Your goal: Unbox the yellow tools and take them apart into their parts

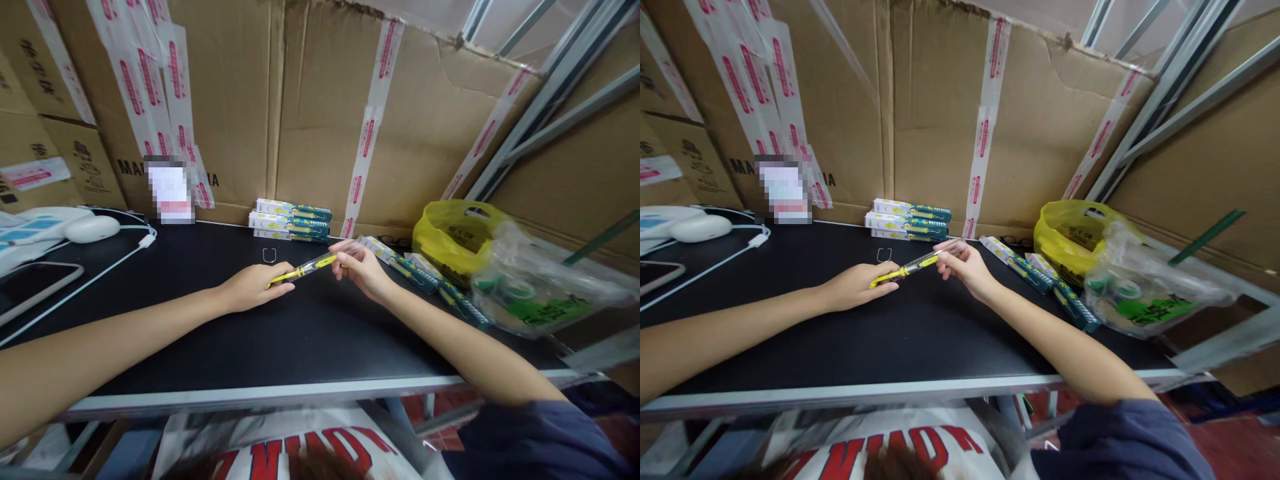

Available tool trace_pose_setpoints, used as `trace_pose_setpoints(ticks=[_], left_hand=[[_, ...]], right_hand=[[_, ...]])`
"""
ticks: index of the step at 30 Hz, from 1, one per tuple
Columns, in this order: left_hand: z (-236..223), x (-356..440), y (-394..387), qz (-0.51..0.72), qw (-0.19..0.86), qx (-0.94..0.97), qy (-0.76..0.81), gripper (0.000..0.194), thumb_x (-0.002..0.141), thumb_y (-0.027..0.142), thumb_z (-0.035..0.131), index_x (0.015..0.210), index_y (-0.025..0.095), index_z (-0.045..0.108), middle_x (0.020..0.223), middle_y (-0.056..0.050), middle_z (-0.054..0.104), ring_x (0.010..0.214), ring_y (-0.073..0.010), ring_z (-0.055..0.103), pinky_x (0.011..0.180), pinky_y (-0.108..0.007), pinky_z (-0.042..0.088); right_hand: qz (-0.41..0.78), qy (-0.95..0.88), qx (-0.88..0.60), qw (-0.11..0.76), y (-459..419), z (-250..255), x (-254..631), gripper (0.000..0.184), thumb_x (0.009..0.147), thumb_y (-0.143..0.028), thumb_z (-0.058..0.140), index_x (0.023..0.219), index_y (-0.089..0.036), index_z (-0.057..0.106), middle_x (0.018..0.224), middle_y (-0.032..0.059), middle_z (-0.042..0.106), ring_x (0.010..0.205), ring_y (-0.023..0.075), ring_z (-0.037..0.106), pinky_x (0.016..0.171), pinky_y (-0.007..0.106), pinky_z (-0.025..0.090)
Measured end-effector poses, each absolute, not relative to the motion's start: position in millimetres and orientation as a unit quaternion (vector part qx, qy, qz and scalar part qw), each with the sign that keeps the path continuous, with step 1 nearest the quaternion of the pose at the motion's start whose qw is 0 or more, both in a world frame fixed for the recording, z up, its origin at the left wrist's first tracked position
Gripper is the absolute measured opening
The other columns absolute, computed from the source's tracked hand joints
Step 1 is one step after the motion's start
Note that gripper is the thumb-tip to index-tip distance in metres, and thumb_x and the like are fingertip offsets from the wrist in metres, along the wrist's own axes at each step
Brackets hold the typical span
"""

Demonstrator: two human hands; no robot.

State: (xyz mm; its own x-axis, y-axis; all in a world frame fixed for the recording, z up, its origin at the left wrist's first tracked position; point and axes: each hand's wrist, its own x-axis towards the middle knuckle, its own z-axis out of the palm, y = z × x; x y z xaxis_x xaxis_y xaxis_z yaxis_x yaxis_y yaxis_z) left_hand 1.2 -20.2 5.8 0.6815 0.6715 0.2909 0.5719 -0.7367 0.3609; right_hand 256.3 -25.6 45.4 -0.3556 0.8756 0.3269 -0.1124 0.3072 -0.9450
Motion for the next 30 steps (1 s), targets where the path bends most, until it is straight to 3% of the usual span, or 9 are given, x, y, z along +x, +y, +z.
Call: trace_pose_setpoints(ticks=[6, 16, 21, 25, 30], left_hand=[[6.7, 1.4, -21.3, 0.21, 0.129, 0.909, 0.335, 0.031, 0.095, 0.044, 0.035, 0.11, 0.022, 0.05, 0.092, -0.003, 0.064, 0.077, -0.018, 0.063, 0.068, -0.025, 0.041], [7.6, 2.2, -20.8, 0.218, 0.119, 0.919, 0.305, 0.028, 0.095, 0.034, 0.034, 0.096, 0.018, 0.057, 0.082, -0.001, 0.064, 0.073, -0.0146, 0.06, 0.068, -0.023, 0.039], [9.7, 2.9, -22.6, 0.218, 0.121, 0.917, 0.31, 0.024, 0.093, 0.035, 0.041, 0.09, 0.019, 0.058, 0.071, 0.002, 0.06, 0.065, -0.0123, 0.056, 0.062, -0.021, 0.036], [7.9, 1.7, -22.3, 0.199, 0.101, 0.926, 0.304, 0.025, 0.088, 0.043, 0.05, 0.091, 0.02, 0.059, 0.069, 0.003, 0.059, 0.062, -0.0113, 0.054, 0.057, -0.019, 0.034], [4.6, 0.9, -21.5, 0.203, 0.057, 0.94, 0.269, 0.021, 0.089, 0.04, 0.051, 0.089, 0.021, 0.06, 0.083, 0.002, 0.064, 0.07, -0.0108, 0.058, 0.06, -0.019, 0.034]], right_hand=[[0.49, -0.641, -0.294, 0.512, -21.7, 51.0, 260.9, 0.03, 0.073, -0.038, 0.072, 0.09, -0.015, 0.064, 0.06, -0.0029, 0.057, 0.052, 0.0075, 0.053, 0.048, 0.02, 0.045], [0.466, -0.6, -0.303, 0.575, -7.6, 53.6, 273.4, 0.026, 0.078, -0.043, 0.066, 0.086, -0.017, 0.065, 0.063, -0.0029, 0.054, 0.051, 0.0053, 0.049, 0.045, 0.017, 0.043], [0.455, -0.6, -0.329, 0.57, -6.5, 51.4, 272.0, 0.032, 0.075, -0.048, 0.067, 0.084, -0.018, 0.062, 0.069, -0.0011, 0.059, 0.057, 0.0073, 0.056, 0.051, 0.019, 0.048], [0.442, -0.623, -0.335, 0.552, -12.4, 51.2, 268.1, 0.034, 0.081, -0.052, 0.06, 0.089, -0.019, 0.057, 0.074, 0.0002, 0.063, 0.062, 0.0106, 0.062, 0.059, 0.025, 0.052], [0.353, -0.718, -0.349, 0.488, -16.7, 52.2, 263.5, 0.036, 0.09, -0.052, 0.044, 0.104, -0.021, 0.054, 0.057, -0.006, 0.051, 0.044, 0.0081, 0.05, 0.048, 0.022, 0.045]])
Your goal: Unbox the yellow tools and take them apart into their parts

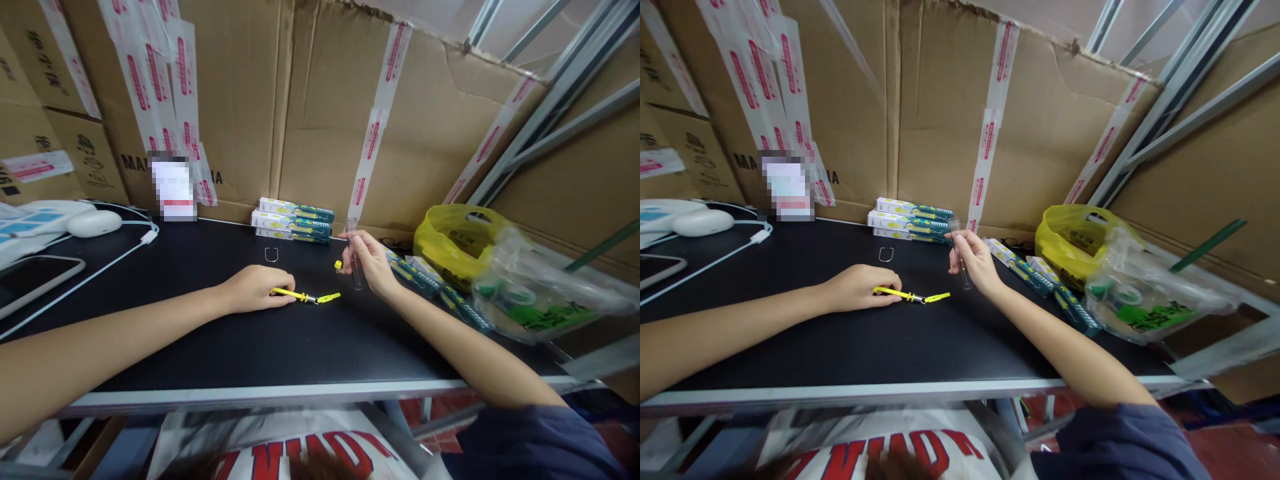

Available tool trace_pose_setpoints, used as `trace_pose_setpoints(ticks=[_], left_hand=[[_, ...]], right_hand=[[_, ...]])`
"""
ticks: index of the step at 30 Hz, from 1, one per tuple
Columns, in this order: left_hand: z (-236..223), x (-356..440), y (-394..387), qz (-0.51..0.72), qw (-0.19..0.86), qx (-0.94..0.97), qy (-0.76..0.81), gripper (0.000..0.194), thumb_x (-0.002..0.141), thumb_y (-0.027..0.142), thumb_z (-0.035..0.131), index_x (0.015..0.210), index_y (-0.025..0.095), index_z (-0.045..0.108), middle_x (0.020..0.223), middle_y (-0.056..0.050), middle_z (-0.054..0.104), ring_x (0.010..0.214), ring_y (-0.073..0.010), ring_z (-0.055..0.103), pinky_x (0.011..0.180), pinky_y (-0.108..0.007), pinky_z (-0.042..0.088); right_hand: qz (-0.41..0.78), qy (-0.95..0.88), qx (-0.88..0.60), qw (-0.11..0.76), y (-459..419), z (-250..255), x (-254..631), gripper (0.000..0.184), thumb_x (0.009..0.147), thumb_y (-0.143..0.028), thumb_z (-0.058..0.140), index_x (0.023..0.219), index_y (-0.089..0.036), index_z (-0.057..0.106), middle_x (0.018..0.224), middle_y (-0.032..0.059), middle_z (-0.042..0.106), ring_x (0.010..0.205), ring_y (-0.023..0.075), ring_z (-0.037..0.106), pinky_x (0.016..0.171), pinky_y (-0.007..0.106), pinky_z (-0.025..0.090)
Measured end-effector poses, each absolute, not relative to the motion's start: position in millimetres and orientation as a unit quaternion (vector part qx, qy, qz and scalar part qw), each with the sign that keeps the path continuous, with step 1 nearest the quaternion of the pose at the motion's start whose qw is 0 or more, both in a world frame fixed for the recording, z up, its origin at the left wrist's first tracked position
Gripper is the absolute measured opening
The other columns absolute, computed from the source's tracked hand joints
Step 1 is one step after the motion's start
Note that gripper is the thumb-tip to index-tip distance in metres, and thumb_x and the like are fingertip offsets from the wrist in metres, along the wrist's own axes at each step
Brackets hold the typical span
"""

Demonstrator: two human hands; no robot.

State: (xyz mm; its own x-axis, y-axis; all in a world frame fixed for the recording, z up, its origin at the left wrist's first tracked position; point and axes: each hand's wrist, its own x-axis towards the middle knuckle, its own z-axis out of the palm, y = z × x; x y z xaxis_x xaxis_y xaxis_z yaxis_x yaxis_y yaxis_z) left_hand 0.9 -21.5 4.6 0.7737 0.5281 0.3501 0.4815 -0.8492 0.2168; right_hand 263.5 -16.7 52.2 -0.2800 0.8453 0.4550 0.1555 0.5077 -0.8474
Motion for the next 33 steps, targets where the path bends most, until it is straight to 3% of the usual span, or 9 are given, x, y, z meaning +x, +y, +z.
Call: trace_pose_setpoints(ticks=[2, 7, 12, 16, 24, 33], left_hand=[[4.7, 0.9, -21.8, 0.204, 0.04, 0.94, 0.269, 0.022, 0.091, 0.038, 0.048, 0.088, 0.021, 0.06, 0.082, 0.002, 0.063, 0.071, -0.0111, 0.058, 0.062, -0.02, 0.035], [6.4, 1.0, -23.0, 0.202, 0.015, 0.939, 0.277, 0.021, 0.092, 0.037, 0.046, 0.087, 0.021, 0.059, 0.081, 0.002, 0.061, 0.075, -0.0125, 0.057, 0.065, -0.022, 0.036], [6.9, 1.0, -23.9, 0.21, 0.007, 0.94, 0.268, 0.022, 0.092, 0.037, 0.045, 0.087, 0.02, 0.059, 0.082, 0.001, 0.058, 0.074, -0.0121, 0.056, 0.065, -0.022, 0.036], [6.9, 0.6, -23.6, 0.219, 0.008, 0.94, 0.261, 0.024, 0.092, 0.038, 0.044, 0.087, 0.02, 0.059, 0.081, 0.0, 0.057, 0.074, -0.0123, 0.055, 0.066, -0.022, 0.037], [8.1, 0.3, -23.2, 0.21, 0.034, 0.939, 0.269, 0.02, 0.091, 0.037, 0.046, 0.088, 0.02, 0.058, 0.083, -0.001, 0.056, 0.075, -0.0136, 0.054, 0.067, -0.023, 0.037], [8.4, 0.7, -24.4, 0.207, 0.022, 0.939, 0.275, 0.018, 0.091, 0.034, 0.048, 0.088, 0.02, 0.058, 0.084, 0.0, 0.057, 0.078, -0.0133, 0.054, 0.069, -0.023, 0.037]], right_hand=[[0.266, -0.788, -0.365, 0.418, -15.5, 56.0, 259.9, 0.035, 0.092, -0.048, 0.042, 0.107, -0.02, 0.056, 0.059, -0.0054, 0.049, 0.046, 0.0078, 0.046, 0.048, 0.021, 0.04], [-0.004, -0.903, -0.395, 0.169, 0.6, 70.3, 241.9, 0.029, 0.091, -0.031, 0.047, 0.118, -0.019, 0.049, 0.079, 0.0011, 0.059, 0.067, 0.0132, 0.052, 0.063, 0.026, 0.039], [-0.146, -0.909, -0.383, 0.071, 40.9, 65.8, 222.2, 0.019, 0.088, -0.02, 0.05, 0.106, -0.016, 0.051, 0.094, 0.0087, 0.062, 0.088, 0.0198, 0.055, 0.075, 0.031, 0.042], [-0.179, -0.902, -0.391, 0.05, 70.4, 49.8, 214.2, 0.02, 0.086, -0.019, 0.053, 0.106, -0.016, 0.053, 0.107, 0.0103, 0.06, 0.097, 0.0212, 0.055, 0.076, 0.03, 0.044], [-0.208, -0.888, -0.409, 0.036, 86.2, 38.9, 208.7, 0.021, 0.087, -0.02, 0.055, 0.108, -0.015, 0.058, 0.107, 0.0122, 0.059, 0.098, 0.0231, 0.055, 0.076, 0.032, 0.045], [-0.125, -0.924, -0.335, 0.138, 23.5, 55.1, 231.4, 0.018, 0.09, -0.027, 0.052, 0.098, -0.016, 0.064, 0.093, 0.0082, 0.062, 0.088, 0.0192, 0.055, 0.08, 0.033, 0.042]])
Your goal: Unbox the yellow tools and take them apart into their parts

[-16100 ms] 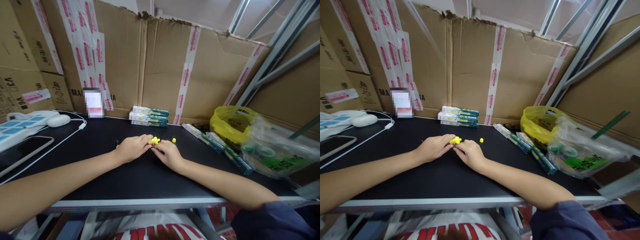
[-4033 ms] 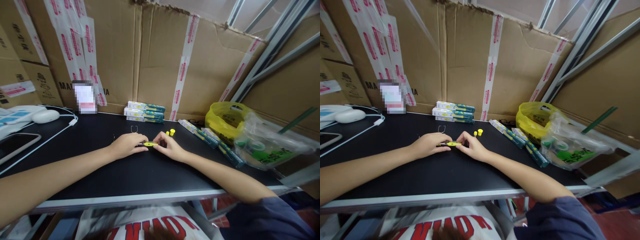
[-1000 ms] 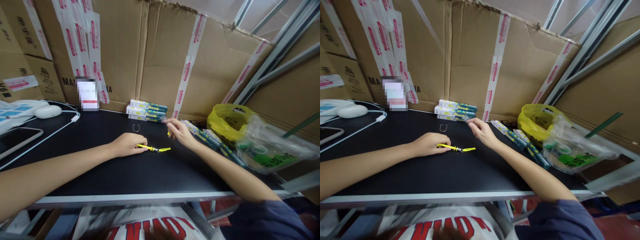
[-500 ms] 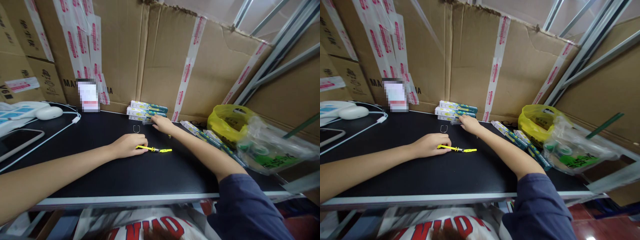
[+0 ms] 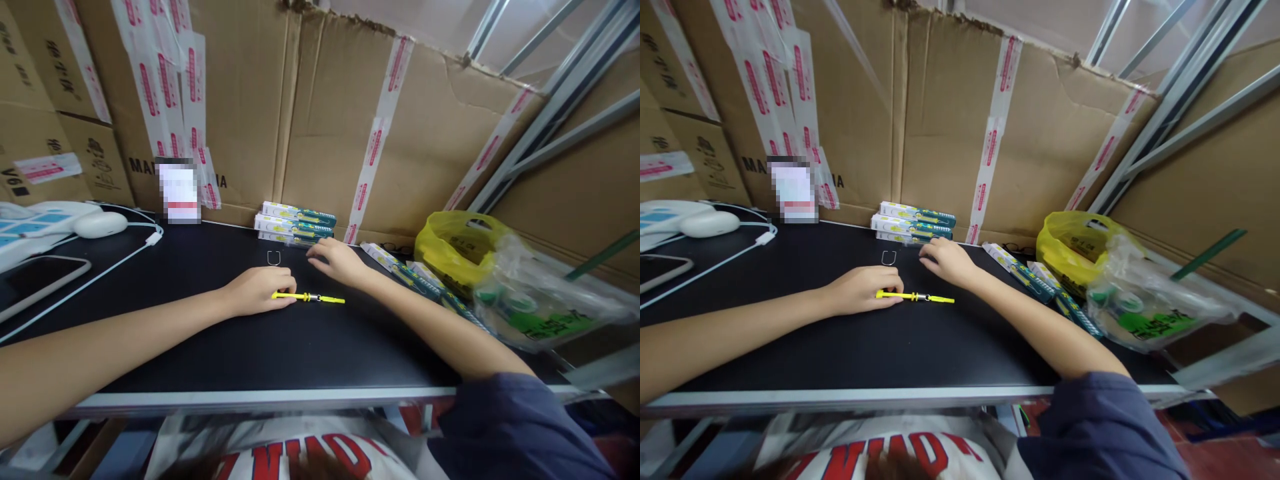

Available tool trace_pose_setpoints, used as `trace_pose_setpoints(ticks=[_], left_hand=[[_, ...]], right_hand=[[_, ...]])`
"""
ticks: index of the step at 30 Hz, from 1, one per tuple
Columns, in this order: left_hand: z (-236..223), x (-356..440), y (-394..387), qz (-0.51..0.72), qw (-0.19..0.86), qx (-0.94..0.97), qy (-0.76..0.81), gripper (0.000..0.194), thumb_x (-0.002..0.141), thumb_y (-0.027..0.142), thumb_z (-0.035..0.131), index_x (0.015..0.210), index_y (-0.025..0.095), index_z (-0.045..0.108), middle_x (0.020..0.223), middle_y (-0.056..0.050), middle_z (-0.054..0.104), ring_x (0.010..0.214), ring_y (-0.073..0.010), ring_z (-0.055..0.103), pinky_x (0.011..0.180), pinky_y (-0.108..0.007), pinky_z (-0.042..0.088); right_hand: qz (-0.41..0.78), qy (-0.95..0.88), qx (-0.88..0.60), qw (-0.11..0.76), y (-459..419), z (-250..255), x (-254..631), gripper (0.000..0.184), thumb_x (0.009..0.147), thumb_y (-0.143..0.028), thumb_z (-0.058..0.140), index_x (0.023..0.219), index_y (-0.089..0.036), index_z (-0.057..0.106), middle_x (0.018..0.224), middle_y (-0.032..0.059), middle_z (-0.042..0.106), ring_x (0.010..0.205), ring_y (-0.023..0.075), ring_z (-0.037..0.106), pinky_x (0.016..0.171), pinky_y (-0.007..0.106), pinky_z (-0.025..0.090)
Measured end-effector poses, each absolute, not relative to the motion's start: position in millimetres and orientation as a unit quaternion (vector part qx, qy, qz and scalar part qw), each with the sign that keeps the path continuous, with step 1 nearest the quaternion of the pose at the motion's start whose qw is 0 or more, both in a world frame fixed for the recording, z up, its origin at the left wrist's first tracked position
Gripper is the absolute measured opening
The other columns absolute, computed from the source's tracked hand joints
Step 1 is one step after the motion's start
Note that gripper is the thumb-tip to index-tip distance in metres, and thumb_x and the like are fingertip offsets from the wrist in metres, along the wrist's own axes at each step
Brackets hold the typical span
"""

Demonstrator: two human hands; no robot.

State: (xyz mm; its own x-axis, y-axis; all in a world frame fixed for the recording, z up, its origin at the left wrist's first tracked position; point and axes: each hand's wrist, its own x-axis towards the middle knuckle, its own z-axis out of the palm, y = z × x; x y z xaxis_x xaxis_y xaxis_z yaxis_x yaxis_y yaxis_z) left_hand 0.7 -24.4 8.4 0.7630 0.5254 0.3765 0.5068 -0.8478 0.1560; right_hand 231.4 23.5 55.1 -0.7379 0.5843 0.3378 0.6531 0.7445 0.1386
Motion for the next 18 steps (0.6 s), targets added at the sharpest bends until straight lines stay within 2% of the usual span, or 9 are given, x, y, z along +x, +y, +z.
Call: trace_pose_setpoints(ticks=[3, 6, 12, 18], left_hand=[[8.4, 1.2, -24.2, 0.207, 0.015, 0.94, 0.272, 0.018, 0.092, 0.033, 0.046, 0.089, 0.02, 0.058, 0.086, 0.0, 0.057, 0.079, -0.0137, 0.055, 0.069, -0.023, 0.036], [7.1, 1.7, -23.3, 0.21, 0.012, 0.937, 0.279, 0.018, 0.092, 0.033, 0.044, 0.09, 0.02, 0.056, 0.085, 0.0, 0.058, 0.079, -0.0144, 0.055, 0.069, -0.024, 0.037], [6.3, 2.4, -23.5, 0.218, 0.017, 0.933, 0.285, 0.02, 0.093, 0.033, 0.041, 0.088, 0.019, 0.055, 0.084, 0.0, 0.058, 0.077, -0.0143, 0.055, 0.068, -0.024, 0.037], [6.1, 1.9, -22.5, 0.211, 0.023, 0.932, 0.295, 0.019, 0.089, 0.037, 0.047, 0.094, 0.021, 0.056, 0.076, 0.001, 0.056, 0.071, -0.0141, 0.052, 0.065, -0.024, 0.036]], right_hand=[[-0.068, -0.938, -0.305, 0.147, -14.9, 52.2, 249.1, 0.023, 0.093, -0.032, 0.048, 0.096, -0.017, 0.065, 0.091, 0.0081, 0.063, 0.087, 0.0186, 0.055, 0.08, 0.032, 0.043], [-0.043, -0.941, -0.303, 0.142, -38.4, 43.0, 262.3, 0.025, 0.09, -0.036, 0.052, 0.102, -0.017, 0.065, 0.093, 0.0086, 0.063, 0.088, 0.0193, 0.056, 0.081, 0.033, 0.043], [-0.019, -0.936, -0.312, 0.161, -35.6, 28.9, 264.1, 0.015, 0.09, -0.026, 0.052, 0.09, -0.018, 0.065, 0.087, 0.0068, 0.062, 0.083, 0.0178, 0.056, 0.077, 0.03, 0.043], [0.04, -0.916, -0.335, 0.219, -34.3, 23.9, 263.4, 0.013, 0.09, -0.026, 0.052, 0.087, -0.018, 0.062, 0.079, 0.0042, 0.061, 0.073, 0.0152, 0.055, 0.069, 0.028, 0.042]])
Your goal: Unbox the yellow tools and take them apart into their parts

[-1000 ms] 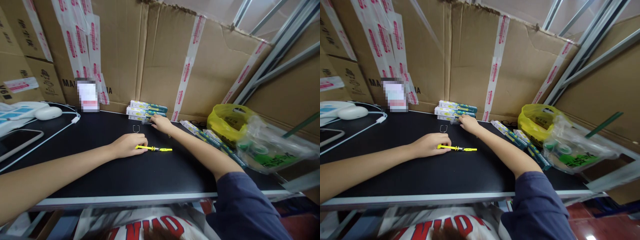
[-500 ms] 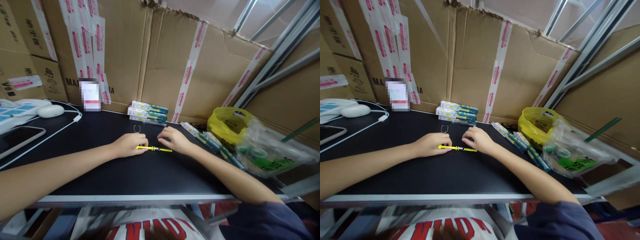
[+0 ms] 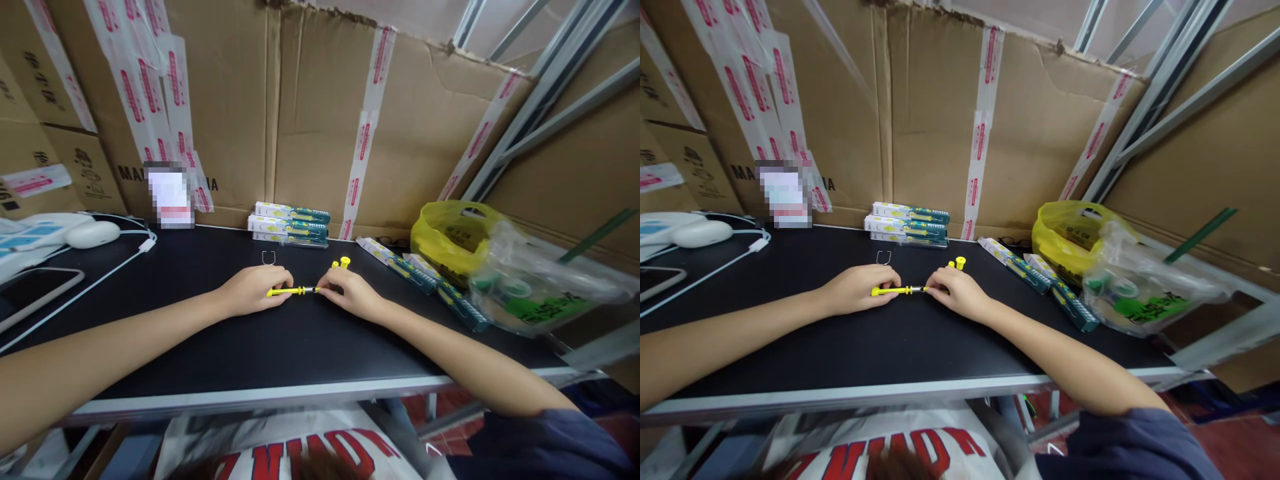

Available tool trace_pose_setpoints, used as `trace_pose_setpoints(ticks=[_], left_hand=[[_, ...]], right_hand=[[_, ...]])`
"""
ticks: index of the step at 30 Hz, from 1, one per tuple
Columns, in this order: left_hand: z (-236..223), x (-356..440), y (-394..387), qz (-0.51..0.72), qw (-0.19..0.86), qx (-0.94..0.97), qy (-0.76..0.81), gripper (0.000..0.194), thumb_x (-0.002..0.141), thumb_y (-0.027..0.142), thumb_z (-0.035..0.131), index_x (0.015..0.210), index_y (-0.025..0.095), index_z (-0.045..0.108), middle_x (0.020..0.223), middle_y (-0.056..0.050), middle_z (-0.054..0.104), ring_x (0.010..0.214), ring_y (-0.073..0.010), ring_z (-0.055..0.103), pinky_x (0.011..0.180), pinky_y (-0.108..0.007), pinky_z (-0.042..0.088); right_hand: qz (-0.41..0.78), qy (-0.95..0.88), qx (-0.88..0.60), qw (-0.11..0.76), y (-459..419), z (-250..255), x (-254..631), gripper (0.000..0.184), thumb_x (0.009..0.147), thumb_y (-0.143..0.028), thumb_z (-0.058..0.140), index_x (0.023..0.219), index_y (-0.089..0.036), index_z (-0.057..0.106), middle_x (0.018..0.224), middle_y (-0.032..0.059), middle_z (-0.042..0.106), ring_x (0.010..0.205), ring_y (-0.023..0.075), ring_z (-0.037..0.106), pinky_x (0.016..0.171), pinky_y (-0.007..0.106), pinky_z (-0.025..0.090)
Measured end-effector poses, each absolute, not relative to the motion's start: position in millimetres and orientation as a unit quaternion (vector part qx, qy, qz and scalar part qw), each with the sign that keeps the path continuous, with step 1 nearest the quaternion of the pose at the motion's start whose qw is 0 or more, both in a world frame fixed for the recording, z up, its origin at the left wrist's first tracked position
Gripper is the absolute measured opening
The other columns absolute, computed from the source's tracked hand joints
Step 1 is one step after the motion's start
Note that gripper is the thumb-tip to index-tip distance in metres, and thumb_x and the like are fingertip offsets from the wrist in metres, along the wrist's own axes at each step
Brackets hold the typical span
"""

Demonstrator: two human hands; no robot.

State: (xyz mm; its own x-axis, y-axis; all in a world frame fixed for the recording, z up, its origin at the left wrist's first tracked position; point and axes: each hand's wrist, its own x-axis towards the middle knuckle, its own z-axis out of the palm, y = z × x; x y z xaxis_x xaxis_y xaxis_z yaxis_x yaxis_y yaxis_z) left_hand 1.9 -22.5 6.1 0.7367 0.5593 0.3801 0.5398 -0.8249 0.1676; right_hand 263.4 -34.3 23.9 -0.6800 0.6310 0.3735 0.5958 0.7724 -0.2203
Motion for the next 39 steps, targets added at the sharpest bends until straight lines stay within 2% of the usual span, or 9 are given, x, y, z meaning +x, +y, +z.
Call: trace_pose_setpoints(ticks=[8, 16, 22, 26, 30, 34, 39], left_hand=[[7.7, 1.6, -22.5, 0.207, 0.015, 0.93, 0.303, 0.021, 0.09, 0.037, 0.047, 0.098, 0.021, 0.057, 0.081, 0.0, 0.058, 0.075, -0.0146, 0.055, 0.066, -0.024, 0.037], [10.7, 6.5, -31.8, 0.248, 0.014, 0.92, 0.302, 0.032, 0.089, 0.047, 0.048, 0.106, 0.021, 0.055, 0.089, -0.002, 0.06, 0.081, -0.0162, 0.057, 0.071, -0.026, 0.041], [14.6, 18.8, -46.4, 0.236, 0.035, 0.931, 0.275, 0.024, 0.094, 0.039, 0.043, 0.106, 0.021, 0.053, 0.096, -0.003, 0.062, 0.089, -0.0175, 0.059, 0.077, -0.027, 0.042], [9.6, 19.9, -46.0, 0.22, 0.053, 0.937, 0.268, 0.023, 0.097, 0.034, 0.036, 0.102, 0.02, 0.054, 0.095, -0.002, 0.063, 0.086, -0.0161, 0.061, 0.075, -0.025, 0.042], [6.7, 19.2, -44.8, 0.215, 0.063, 0.936, 0.272, 0.025, 0.098, 0.033, 0.031, 0.106, 0.02, 0.051, 0.099, -0.003, 0.064, 0.088, -0.0163, 0.062, 0.075, -0.025, 0.043], [8.0, 19.7, -46.5, 0.207, 0.067, 0.936, 0.278, 0.027, 0.098, 0.033, 0.029, 0.105, 0.02, 0.052, 0.096, -0.002, 0.064, 0.083, -0.0164, 0.063, 0.072, -0.025, 0.043], [9.2, 19.9, -47.8, 0.19, 0.066, 0.939, 0.279, 0.028, 0.098, 0.035, 0.027, 0.102, 0.02, 0.051, 0.091, -0.002, 0.064, 0.078, -0.0163, 0.062, 0.067, -0.025, 0.041]], right_hand=[[0.161, -0.877, -0.364, 0.268, -34.9, 23.6, 263.2, 0.016, 0.092, -0.031, 0.047, 0.087, -0.018, 0.055, 0.072, -0.0002, 0.058, 0.064, 0.0116, 0.051, 0.063, 0.024, 0.04], [0.234, -0.863, -0.346, 0.284, -47.2, 24.9, 256.5, 0.022, 0.095, -0.037, 0.041, 0.094, -0.018, 0.052, 0.071, -0.0012, 0.053, 0.063, 0.0116, 0.05, 0.063, 0.024, 0.041], [0.232, -0.876, -0.316, 0.28, -59.2, 27.1, 250.4, 0.017, 0.094, -0.032, 0.041, 0.097, -0.019, 0.052, 0.074, -0.0004, 0.053, 0.067, 0.0118, 0.051, 0.065, 0.024, 0.042], [0.248, -0.875, -0.299, 0.289, -62.7, 25.7, 248.3, 0.013, 0.094, -0.027, 0.04, 0.104, -0.02, 0.045, 0.079, 0.0003, 0.053, 0.069, 0.012, 0.052, 0.067, 0.025, 0.043], [0.215, -0.887, -0.301, 0.277, -62.2, 24.2, 249.6, 0.006, 0.095, -0.025, 0.035, 0.097, -0.021, 0.039, 0.079, -0.0003, 0.049, 0.067, 0.0118, 0.047, 0.066, 0.025, 0.042], [0.169, -0.906, -0.31, 0.235, -62.9, 24.8, 251.2, 0.006, 0.093, -0.026, 0.038, 0.096, -0.021, 0.038, 0.085, 0.0014, 0.049, 0.069, 0.0115, 0.046, 0.066, 0.025, 0.041], [0.157, -0.911, -0.318, 0.212, -63.5, 23.0, 250.8, 0.012, 0.091, -0.03, 0.044, 0.096, -0.021, 0.038, 0.079, -0.0012, 0.048, 0.062, 0.01, 0.045, 0.059, 0.023, 0.039]])
